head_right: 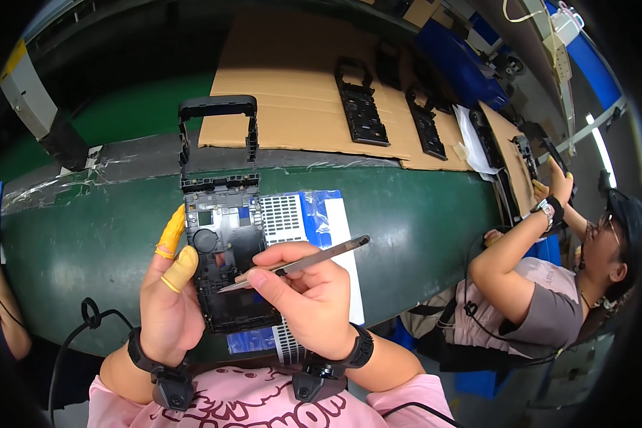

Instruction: The person is assembling an electronic component, including cutting labels, using tweezers to place components, and using a scanner.

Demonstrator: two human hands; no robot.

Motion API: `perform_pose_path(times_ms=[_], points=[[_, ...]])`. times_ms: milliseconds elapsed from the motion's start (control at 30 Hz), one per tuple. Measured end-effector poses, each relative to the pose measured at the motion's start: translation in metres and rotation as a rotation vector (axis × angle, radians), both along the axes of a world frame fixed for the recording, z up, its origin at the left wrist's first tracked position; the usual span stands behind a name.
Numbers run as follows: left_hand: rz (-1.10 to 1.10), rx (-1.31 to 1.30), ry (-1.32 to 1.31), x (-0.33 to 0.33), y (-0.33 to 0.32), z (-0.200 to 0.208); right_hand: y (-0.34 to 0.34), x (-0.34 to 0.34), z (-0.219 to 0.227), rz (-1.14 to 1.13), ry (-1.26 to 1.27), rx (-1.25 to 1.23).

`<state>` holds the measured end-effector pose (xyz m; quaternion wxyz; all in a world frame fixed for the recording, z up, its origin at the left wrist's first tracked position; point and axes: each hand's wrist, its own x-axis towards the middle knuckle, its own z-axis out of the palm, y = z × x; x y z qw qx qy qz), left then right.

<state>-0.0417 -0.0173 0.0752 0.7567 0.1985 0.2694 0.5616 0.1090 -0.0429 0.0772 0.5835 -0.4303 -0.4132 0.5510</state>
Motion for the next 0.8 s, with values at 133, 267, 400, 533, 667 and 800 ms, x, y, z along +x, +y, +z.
perform_pose_path(times_ms=[133,267,400,533,667,800], points=[[0.008,0.011,0.005,-0.0011,0.0000,0.0010,0.0013,-0.0012,-0.0002,0.016,-0.001,0.014],[0.018,-0.004,0.006,-0.0009,-0.0008,0.0041,0.0009,-0.0012,0.0014,0.020,-0.009,0.025],[0.015,0.009,0.003,-0.0009,-0.0008,0.0029,0.0005,-0.0017,0.0008,0.012,-0.012,0.028],[0.014,0.001,-0.008,-0.0011,-0.0016,0.0030,0.0006,-0.0016,0.0006,0.015,-0.018,0.023],[-0.021,-0.048,-0.037,-0.0030,-0.0015,0.0061,0.0014,-0.0018,-0.0014,0.007,-0.015,0.017],[-0.063,0.134,0.119,-0.0011,-0.0040,0.0002,0.0051,0.0020,0.0015,-0.040,-0.039,0.041]])
